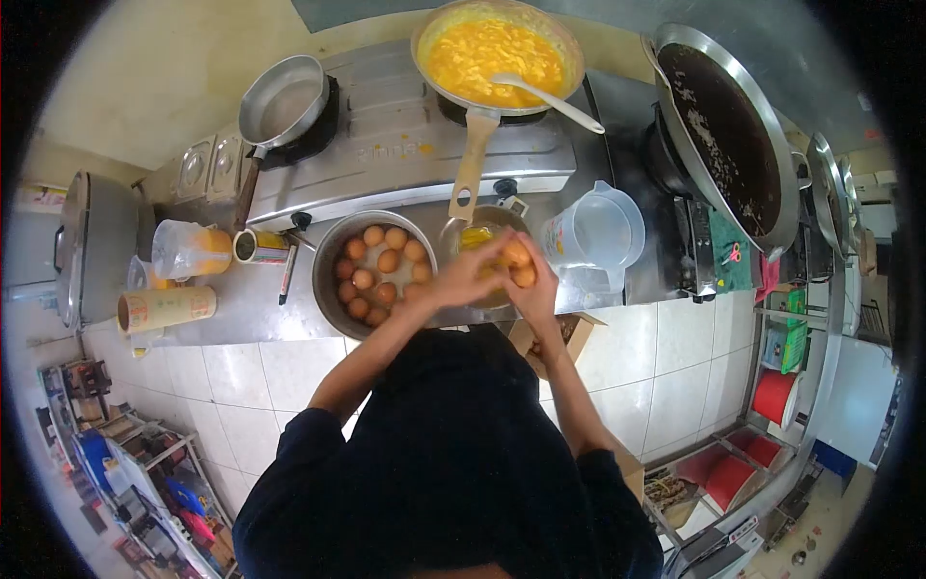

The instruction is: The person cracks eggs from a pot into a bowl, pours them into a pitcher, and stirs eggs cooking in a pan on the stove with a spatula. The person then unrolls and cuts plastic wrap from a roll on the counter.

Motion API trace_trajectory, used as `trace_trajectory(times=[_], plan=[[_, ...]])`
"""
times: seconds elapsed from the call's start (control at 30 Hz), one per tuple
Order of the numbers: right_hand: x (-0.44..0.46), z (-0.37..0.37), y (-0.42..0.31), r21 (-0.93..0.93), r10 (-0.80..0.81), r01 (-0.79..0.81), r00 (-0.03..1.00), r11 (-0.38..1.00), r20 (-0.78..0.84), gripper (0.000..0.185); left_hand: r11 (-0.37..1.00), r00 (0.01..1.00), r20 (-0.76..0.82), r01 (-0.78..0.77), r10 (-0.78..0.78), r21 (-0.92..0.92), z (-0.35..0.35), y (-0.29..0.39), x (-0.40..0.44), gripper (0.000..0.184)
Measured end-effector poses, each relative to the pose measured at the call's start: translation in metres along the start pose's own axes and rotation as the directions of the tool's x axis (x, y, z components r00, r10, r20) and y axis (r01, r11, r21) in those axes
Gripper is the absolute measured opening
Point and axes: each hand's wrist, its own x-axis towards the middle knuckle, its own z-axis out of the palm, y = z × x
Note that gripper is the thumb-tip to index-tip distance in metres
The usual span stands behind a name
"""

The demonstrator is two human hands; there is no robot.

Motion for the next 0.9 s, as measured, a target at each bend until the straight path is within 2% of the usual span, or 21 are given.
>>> trace_trajectory(times=[0.03,0.07,0.13,0.17,0.2,0.23,0.27,0.3,0.33,0.37,0.43,0.5,0.53,0.6,0.63,0.7,0.73,0.77,0.8,0.87,0.9], plan=[[-0.012,0.000,-0.002,0.087,0.094,-0.085,0.989,0.993,-0.110,0.056,0.985,0.994,0.027,-0.113,0.110,0.128,0.007,0.008,-0.008,0.051],[-0.029,-0.006,-0.001,0.025,0.141,-0.139,0.971,0.990,-0.192,0.055,0.986,0.994,0.026,-0.106,0.104,0.129,0.009,0.016,-0.017,0.051],[-0.076,-0.025,0.010,-0.065,0.225,-0.259,0.917,0.964,-0.330,0.054,0.997,0.963,0.265,-0.070,0.057,0.038,0.003,0.032,-0.030,0.052],[-0.099,-0.037,0.017,-0.096,0.263,-0.321,0.886,0.942,-0.382,0.053,0.997,0.964,0.260,-0.062,0.050,0.040,-0.011,0.027,-0.036,0.052],[-0.115,-0.048,0.022,-0.131,0.272,-0.354,0.866,0.926,-0.419,0.056,0.957,0.894,0.422,0.238,-0.149,-0.167,-0.038,0.018,-0.049,0.052],[-0.130,-0.058,0.031,0.006,0.440,-0.478,0.803,0.878,-0.403,0.069,0.788,0.746,0.606,0.537,-0.277,-0.302,-0.063,0.009,-0.064,0.051],[-0.142,-0.073,0.028,-0.257,0.638,-0.738,0.671,0.624,-0.378,0.078,0.811,0.826,0.417,0.513,-0.378,-0.282,-0.084,-0.011,-0.081,0.048],[-0.173,-0.084,0.060,-0.382,0.697,-0.773,0.627,0.506,-0.348,0.087,0.833,0.869,0.208,0.491,-0.449,-0.254,-0.096,-0.030,-0.094,0.045],[-0.216,-0.092,0.108,-0.488,0.676,-0.779,0.605,0.393,-0.420,0.086,0.900,0.938,-0.059,0.346,-0.343,0.265,-0.099,-0.034,-0.094,0.042],[-0.229,-0.103,0.116,-0.495,0.742,-0.787,0.570,0.368,-0.353,0.074,0.645,0.971,-0.221,0.228,-0.093,0.730,-0.101,-0.038,-0.092,0.040],[-0.234,-0.111,0.120,-0.505,0.802,-0.792,0.527,0.343,-0.282,0.063,0.592,0.951,-0.270,0.307,-0.153,0.745,-0.096,-0.086,-0.099,0.042],[-0.228,-0.114,0.123,-0.142,0.763,-0.778,0.628,0.612,-0.150,0.049,0.535,0.926,-0.317,0.377,-0.204,0.756,-0.092,-0.097,-0.101,0.044],[-0.211,-0.110,0.109,-0.143,0.761,-0.776,0.630,0.614,-0.154,0.049,0.606,0.918,-0.319,0.396,-0.237,0.690,-0.091,-0.090,-0.098,0.045],[-0.149,-0.086,0.034,0.290,0.540,-0.516,0.842,0.806,-0.003,0.053,0.669,0.910,-0.315,0.412,-0.270,0.619,-0.092,-0.091,-0.100,0.047],[-0.126,-0.077,0.010,0.182,0.469,-0.460,0.883,0.869,-0.007,0.052,0.784,0.840,-0.360,0.522,-0.406,0.336,-0.094,-0.102,-0.106,0.044],[-0.087,-0.055,-0.028,-0.017,0.247,-0.247,0.969,0.969,-0.019,0.050,0.811,0.763,-0.354,0.585,-0.541,0.021,-0.092,-0.093,-0.110,0.042],[-0.071,-0.044,-0.043,-0.109,0.091,-0.092,0.996,0.990,-0.015,0.049,0.810,0.754,-0.308,0.498,-0.581,-0.310,-0.085,-0.062,-0.107,0.038],[-0.058,-0.034,-0.058,-0.095,0.007,-0.009,1.000,0.995,-0.013,0.049,0.708,0.757,-0.252,0.362,-0.603,-0.607,-0.078,-0.036,-0.100,0.035],[-0.048,-0.023,-0.068,-0.082,-0.076,0.075,0.997,0.994,-0.013,0.048,0.708,0.756,-0.256,0.357,-0.603,-0.610,-0.071,-0.021,-0.092,0.035],[-0.035,0.009,-0.072,-0.041,-0.168,0.166,0.985,0.985,-0.048,0.048,0.572,0.869,-0.065,0.264,-0.490,-0.777,-0.054,0.001,-0.077,0.035],[-0.028,0.018,-0.072,-0.002,-0.254,0.255,0.963,0.967,-0.091,0.047,0.573,0.872,-0.069,0.257,-0.485,-0.778,-0.041,0.007,-0.067,0.035]])
